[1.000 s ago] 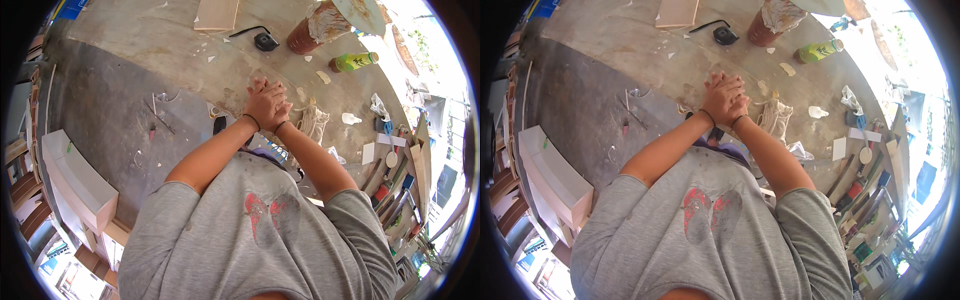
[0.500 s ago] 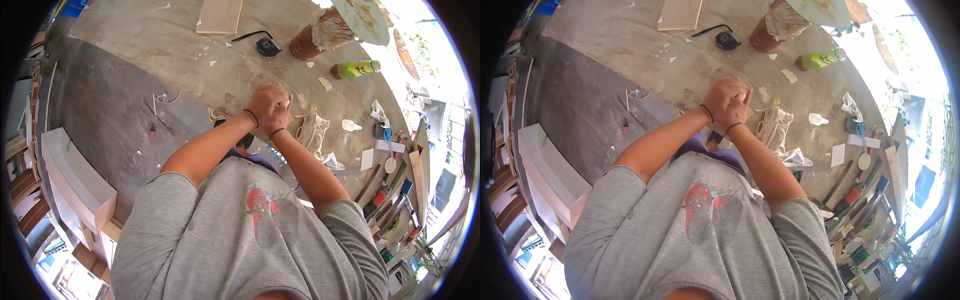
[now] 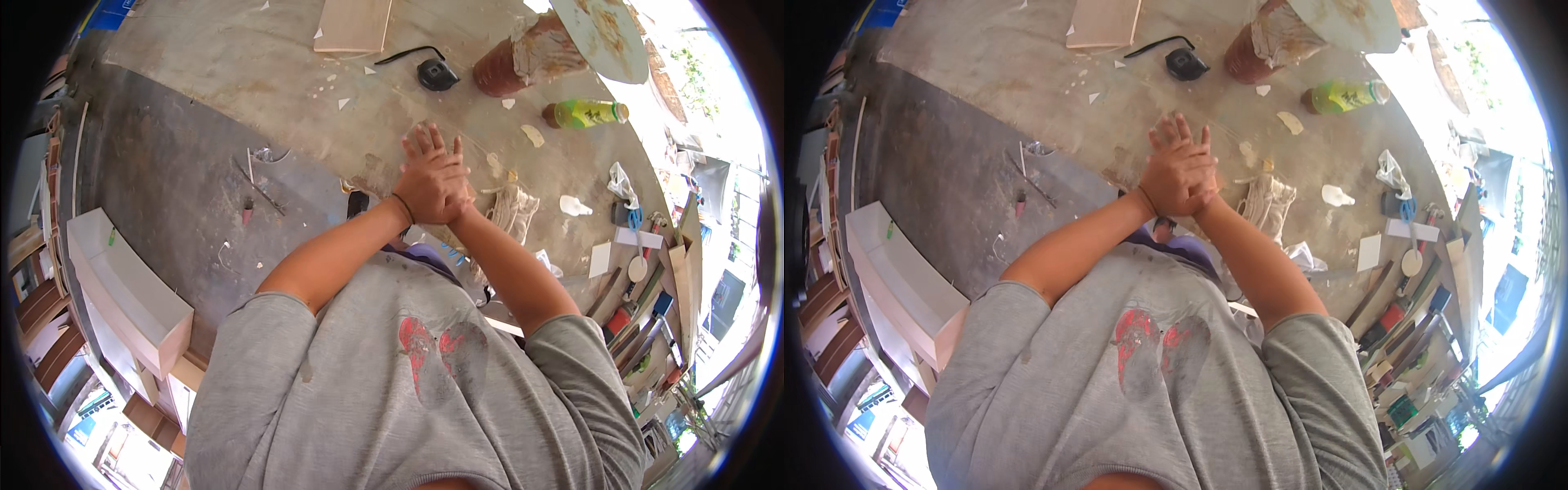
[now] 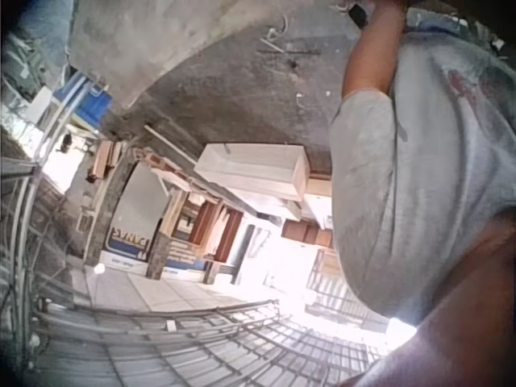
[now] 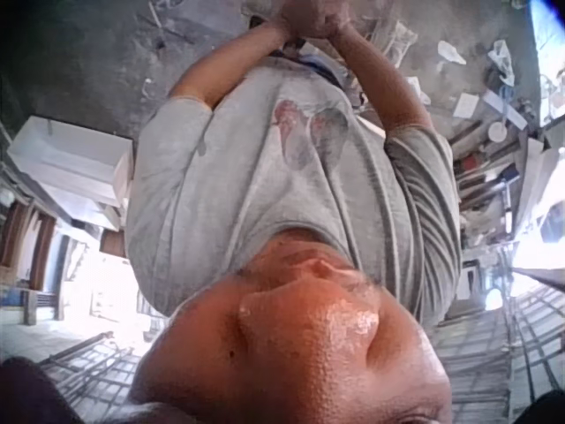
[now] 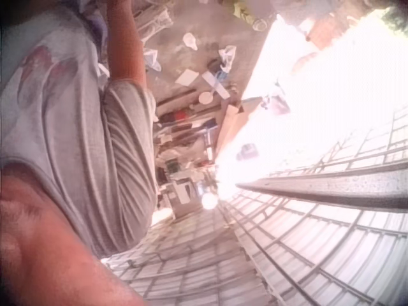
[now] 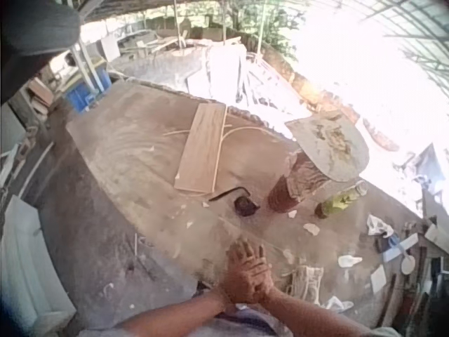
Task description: The person applies adhesive from a bottle to a small piece of leather, presses the leather onto a wooden square base containing a circular component, and uses a blade to trim the excess leather from the edges of the base.
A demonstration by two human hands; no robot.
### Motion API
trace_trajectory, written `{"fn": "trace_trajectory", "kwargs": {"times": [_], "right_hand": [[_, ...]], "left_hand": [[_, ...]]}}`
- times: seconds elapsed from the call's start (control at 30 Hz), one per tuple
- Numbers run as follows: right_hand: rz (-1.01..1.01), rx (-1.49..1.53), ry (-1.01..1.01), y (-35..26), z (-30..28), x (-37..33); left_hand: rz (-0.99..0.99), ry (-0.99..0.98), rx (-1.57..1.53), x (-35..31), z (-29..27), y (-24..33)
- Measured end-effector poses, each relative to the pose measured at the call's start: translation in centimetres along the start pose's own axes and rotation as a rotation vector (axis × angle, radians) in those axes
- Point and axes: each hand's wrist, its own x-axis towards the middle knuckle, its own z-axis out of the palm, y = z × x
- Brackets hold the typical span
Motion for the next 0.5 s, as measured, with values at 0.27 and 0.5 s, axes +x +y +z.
{"fn": "trace_trajectory", "kwargs": {"times": [0.27, 0.5], "right_hand": [[-0.029, -0.073, -0.057, 0.1, -1.1, -0.2], [0.134, -0.254, -0.110, -0.3, -0.2, -0.2]], "left_hand": [[0.031, -0.076, -0.084, 0.6, -0.8, 0.1], [0.094, -0.127, 0.022, 1.4, -1.5, -0.3]]}}
